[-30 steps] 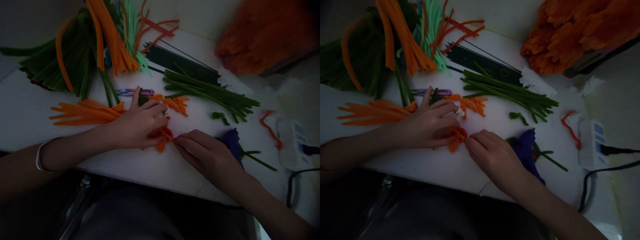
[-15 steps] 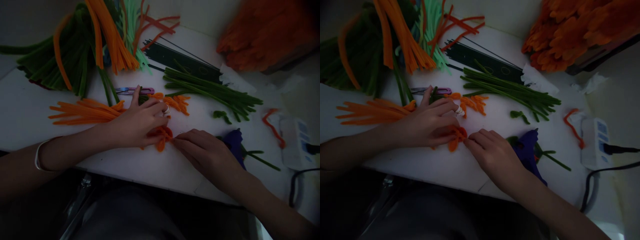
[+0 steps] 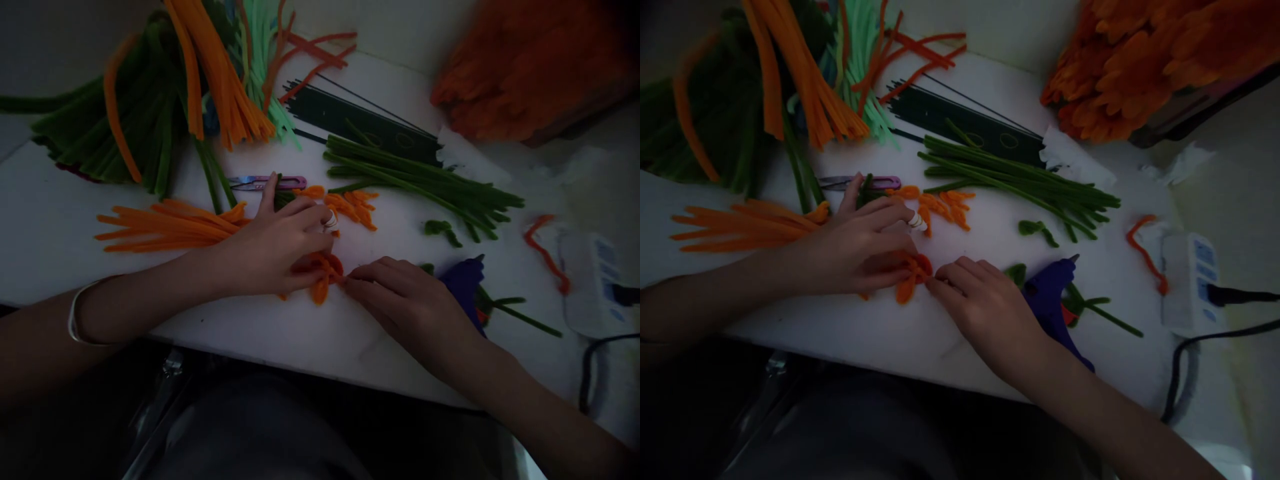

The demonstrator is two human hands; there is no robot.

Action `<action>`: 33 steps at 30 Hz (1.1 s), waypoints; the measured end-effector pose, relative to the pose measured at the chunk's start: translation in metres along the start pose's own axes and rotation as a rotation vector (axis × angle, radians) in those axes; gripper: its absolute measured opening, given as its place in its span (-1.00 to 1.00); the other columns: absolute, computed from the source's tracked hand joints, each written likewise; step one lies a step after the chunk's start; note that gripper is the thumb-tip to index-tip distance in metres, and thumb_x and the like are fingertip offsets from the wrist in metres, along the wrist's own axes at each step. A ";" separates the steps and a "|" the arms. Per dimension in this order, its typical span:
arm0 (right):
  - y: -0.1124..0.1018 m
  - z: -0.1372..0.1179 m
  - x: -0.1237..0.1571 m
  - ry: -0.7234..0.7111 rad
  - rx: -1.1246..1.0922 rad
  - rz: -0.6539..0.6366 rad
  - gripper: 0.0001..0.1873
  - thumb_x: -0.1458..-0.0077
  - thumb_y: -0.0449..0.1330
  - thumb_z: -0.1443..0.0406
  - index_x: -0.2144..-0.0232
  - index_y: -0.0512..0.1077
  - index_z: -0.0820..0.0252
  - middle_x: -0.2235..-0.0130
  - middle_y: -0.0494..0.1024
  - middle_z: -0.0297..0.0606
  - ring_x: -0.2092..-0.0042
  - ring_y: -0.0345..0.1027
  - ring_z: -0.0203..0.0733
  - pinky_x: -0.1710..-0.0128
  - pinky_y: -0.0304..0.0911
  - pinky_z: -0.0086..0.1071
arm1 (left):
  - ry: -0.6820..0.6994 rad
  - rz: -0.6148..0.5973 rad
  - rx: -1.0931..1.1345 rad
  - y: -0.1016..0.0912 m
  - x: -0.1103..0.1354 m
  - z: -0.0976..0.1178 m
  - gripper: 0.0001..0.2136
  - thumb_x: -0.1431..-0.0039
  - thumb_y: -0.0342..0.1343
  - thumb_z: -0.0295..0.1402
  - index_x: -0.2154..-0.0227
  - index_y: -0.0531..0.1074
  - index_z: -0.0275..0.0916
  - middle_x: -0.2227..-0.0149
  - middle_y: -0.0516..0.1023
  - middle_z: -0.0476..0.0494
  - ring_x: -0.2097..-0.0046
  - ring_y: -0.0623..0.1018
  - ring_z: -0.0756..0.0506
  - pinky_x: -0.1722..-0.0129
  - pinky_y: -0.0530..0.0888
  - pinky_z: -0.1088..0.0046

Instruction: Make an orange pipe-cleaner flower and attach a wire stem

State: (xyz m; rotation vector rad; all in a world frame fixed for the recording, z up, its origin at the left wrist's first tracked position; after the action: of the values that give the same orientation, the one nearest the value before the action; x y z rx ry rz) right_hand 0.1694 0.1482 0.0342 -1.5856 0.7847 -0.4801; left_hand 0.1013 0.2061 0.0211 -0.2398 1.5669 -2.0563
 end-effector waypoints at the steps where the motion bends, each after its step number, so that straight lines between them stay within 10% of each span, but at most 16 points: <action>1: 0.000 0.000 0.000 0.000 0.003 -0.001 -0.80 -0.23 0.05 0.48 0.22 0.49 0.34 0.24 0.53 -0.12 0.27 0.36 -0.13 0.31 0.35 -0.26 | -0.002 -0.003 0.000 0.000 0.000 0.000 -0.81 -0.22 0.03 -0.24 0.32 0.45 -0.22 0.03 0.39 -0.17 -0.10 0.37 -0.29 -0.17 -0.20 -0.39; 17: -0.002 0.003 0.007 0.038 0.052 0.029 -0.82 -0.20 0.13 0.44 0.19 0.50 0.23 0.17 0.54 -0.18 0.21 0.37 -0.15 0.28 0.33 -0.28 | 0.020 0.022 0.014 -0.001 0.001 -0.001 -0.80 -0.23 0.07 -0.20 0.24 0.49 -0.18 0.02 0.42 -0.20 -0.14 0.36 -0.29 -0.21 -0.26 -0.31; 25: -0.066 0.037 0.066 0.371 0.143 0.317 -0.80 -0.21 0.17 0.32 0.09 0.43 0.11 0.14 0.52 -0.24 0.17 0.42 -0.21 0.18 0.33 -0.33 | -0.002 -0.005 0.082 -0.003 0.001 -0.005 -0.79 -0.25 0.03 -0.19 0.21 0.49 -0.14 0.04 0.42 -0.18 -0.16 0.35 -0.29 -0.22 -0.27 -0.30; 29: -0.062 0.071 0.120 0.669 0.347 0.119 -0.59 -0.23 0.03 -0.01 0.04 0.39 0.09 0.10 0.52 -0.17 0.15 0.44 -0.01 0.29 0.35 -0.19 | -0.010 0.021 0.092 -0.009 0.001 -0.006 -0.77 -0.25 0.01 -0.17 0.19 0.47 -0.15 0.00 0.40 -0.23 -0.17 0.33 -0.31 -0.20 -0.29 -0.35; 33: -0.032 0.081 0.143 0.629 0.380 -0.054 -0.42 -0.18 0.00 -0.11 0.03 0.34 0.22 0.09 0.51 0.03 0.13 0.42 0.13 0.22 0.38 -0.06 | 0.013 0.010 0.024 -0.007 0.001 -0.001 -0.72 -0.17 0.09 -0.11 0.19 0.47 -0.17 0.01 0.40 -0.23 -0.16 0.34 -0.32 -0.19 -0.31 -0.36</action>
State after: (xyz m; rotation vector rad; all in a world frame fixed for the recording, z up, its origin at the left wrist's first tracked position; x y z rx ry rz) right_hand 0.3310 0.1026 0.0327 -1.1022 1.0432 -1.1284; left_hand 0.0976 0.2079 0.0268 -0.2097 1.5475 -2.0721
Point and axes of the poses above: each hand's wrist, its own x-axis away from the middle knuckle, its own y-axis out of the palm, z = x × y, the point moved 10 cm from there along -x, towards the middle knuckle
